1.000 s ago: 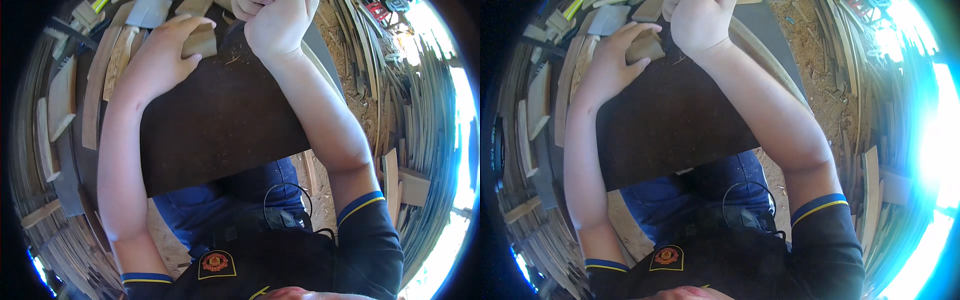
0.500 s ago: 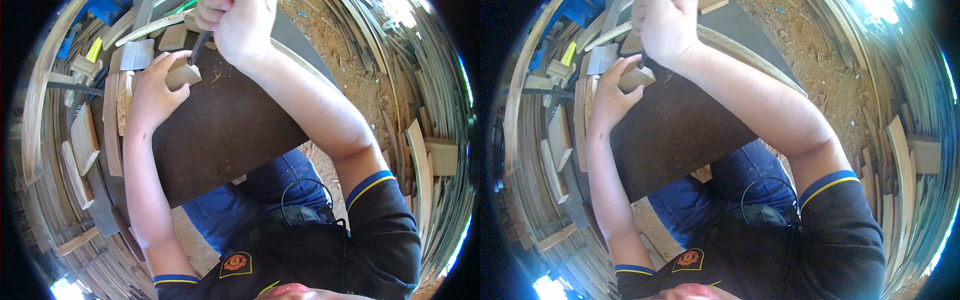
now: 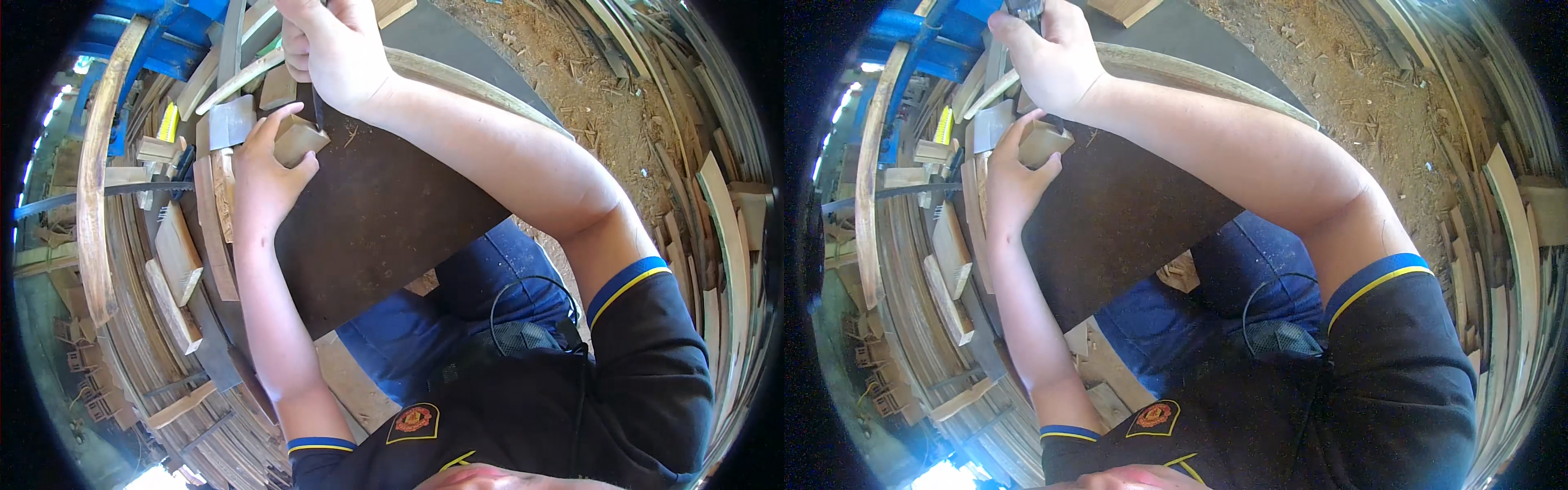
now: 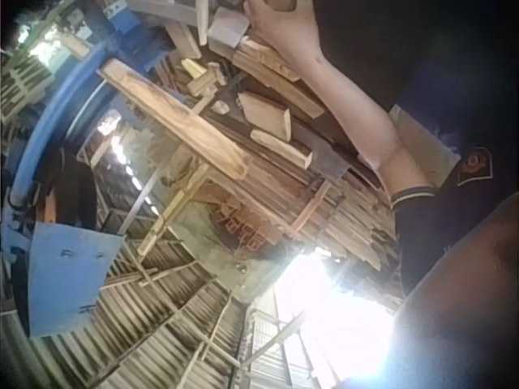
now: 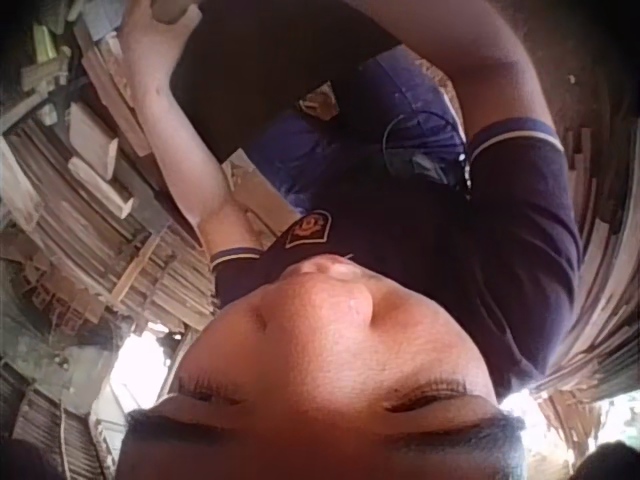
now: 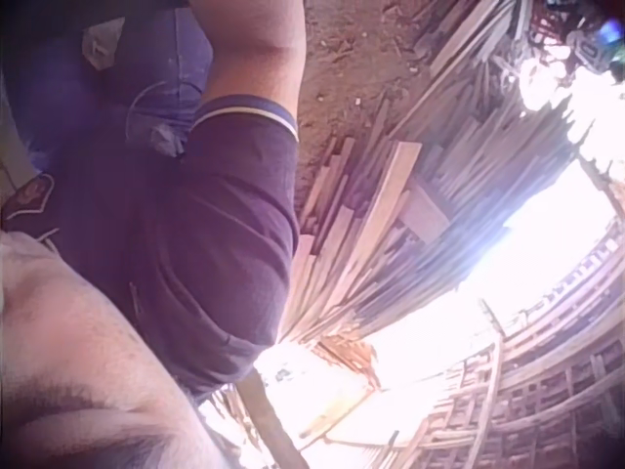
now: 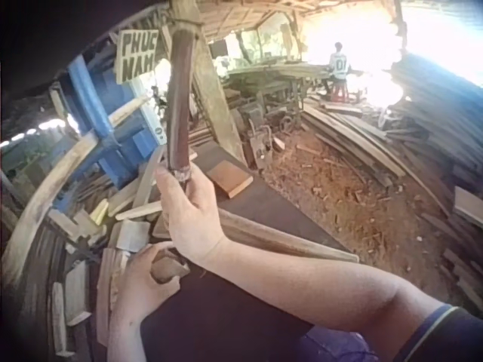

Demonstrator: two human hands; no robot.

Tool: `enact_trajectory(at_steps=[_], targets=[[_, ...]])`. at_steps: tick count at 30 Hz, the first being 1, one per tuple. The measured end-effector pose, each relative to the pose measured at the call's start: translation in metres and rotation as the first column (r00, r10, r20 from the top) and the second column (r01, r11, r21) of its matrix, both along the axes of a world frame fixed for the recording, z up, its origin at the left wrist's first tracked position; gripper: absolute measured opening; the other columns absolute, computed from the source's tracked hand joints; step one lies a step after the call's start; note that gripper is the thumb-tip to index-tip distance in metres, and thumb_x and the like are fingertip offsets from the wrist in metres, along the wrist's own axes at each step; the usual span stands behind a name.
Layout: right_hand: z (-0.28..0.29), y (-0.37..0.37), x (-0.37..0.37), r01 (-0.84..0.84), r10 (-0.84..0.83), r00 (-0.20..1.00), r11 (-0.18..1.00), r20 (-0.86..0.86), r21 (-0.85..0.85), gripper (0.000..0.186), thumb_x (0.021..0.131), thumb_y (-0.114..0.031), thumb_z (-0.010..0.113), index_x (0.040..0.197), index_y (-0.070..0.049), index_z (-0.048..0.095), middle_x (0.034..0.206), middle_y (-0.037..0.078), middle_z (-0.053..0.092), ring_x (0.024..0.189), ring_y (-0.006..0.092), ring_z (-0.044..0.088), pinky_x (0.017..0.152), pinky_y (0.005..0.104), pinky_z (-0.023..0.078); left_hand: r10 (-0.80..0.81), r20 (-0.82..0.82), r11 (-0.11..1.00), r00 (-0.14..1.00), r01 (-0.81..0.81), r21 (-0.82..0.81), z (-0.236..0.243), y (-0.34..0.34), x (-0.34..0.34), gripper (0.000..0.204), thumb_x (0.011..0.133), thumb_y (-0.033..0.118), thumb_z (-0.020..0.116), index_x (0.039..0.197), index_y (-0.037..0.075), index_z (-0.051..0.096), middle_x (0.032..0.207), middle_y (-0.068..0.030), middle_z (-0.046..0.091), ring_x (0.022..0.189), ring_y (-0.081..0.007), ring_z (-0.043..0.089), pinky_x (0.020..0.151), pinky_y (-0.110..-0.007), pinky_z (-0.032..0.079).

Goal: The person uses a chisel and a wooden mallet to carve and shape a small block of wood on a workbench. They repeatedly strike the chisel to remove wood shavings and refine the block's edges, occasionally adjusting the wood's position.

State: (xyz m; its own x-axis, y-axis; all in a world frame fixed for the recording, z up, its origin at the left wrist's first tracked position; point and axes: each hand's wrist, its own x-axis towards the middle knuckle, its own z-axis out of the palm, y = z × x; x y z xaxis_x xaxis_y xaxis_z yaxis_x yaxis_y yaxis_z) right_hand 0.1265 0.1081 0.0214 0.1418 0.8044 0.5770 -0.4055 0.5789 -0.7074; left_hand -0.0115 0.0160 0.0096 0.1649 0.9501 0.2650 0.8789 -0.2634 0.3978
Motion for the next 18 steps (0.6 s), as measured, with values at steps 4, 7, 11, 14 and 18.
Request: enact_trajectory(at_steps=[4,7,11,14,18], targets=[[0.010,0.007,0.013,-0.337,0.337,0.863,0.939,-0.376,0.069,0.016,0.107,-0.019,0.057,0.093,-0.011,0.054,0.064,-0.009,0.043,0.050,0.0016,0.038,0.044,0.0223,0.028,0.036,-0.003,0.998,0.999,-0.036,-0.042,-0.005,0.000,0.000,0.055,0.077,0.009,0.075,0.131,0.010,0.064,0.120,-0.0178,0.069,0.115,-0.0348,0.066,0.102,-0.042,0.050],[0.035,-0.001,0.031,-0.361,0.393,0.794,0.919,-0.465,0.161,0.026,0.108,-0.027,0.058,0.088,-0.013,0.047,0.058,-0.007,0.042,0.042,0.0038,0.038,0.038,0.0234,0.028,0.062,-0.002,0.997,0.998,-0.062,-0.056,-0.004,-0.001,0.000,0.055,0.079,0.013,0.075,0.132,0.007,0.063,0.124,-0.0167,0.069,0.118,-0.0318,0.066,0.104,-0.040,0.049],[0.025,0.001,0.014,-0.283,0.281,0.880,0.958,-0.382,0.053,0.027,0.108,-0.029,0.057,0.088,-0.014,0.047,0.058,-0.007,0.042,0.042,0.0050,0.038,0.038,0.0232,0.027,0.080,-0.061,0.997,0.995,-0.081,-0.020,-0.005,-0.001,0.012,0.056,0.080,0.015,0.075,0.133,0.005,0.061,0.127,-0.0185,0.068,0.120,-0.0340,0.065,0.105,-0.041,0.048],[0.027,-0.001,0.016,-0.357,0.336,0.837,0.934,-0.432,0.035,0.028,0.108,-0.029,0.058,0.087,-0.014,0.047,0.058,-0.007,0.041,0.041,0.0052,0.037,0.038,0.0235,0.026,0.076,-0.043,0.997,0.996,-0.077,-0.025,-0.005,-0.002,0.006,0.056,0.080,0.015,0.075,0.133,0.005,0.061,0.127,-0.0188,0.068,0.120,-0.0339,0.065,0.105,-0.041,0.048],[0.038,-0.007,0.030,-0.353,0.371,0.805,0.927,-0.463,0.128,0.028,0.108,-0.027,0.056,0.085,-0.014,0.045,0.057,-0.007,0.039,0.042,0.0043,0.034,0.038,0.0246,0.026,0.071,-0.005,0.997,0.997,-0.071,-0.036,-0.006,-0.002,0.004,0.056,0.080,0.014,0.076,0.132,0.004,0.061,0.127,-0.0192,0.067,0.120,-0.0337,0.065,0.105,-0.040,0.049]])
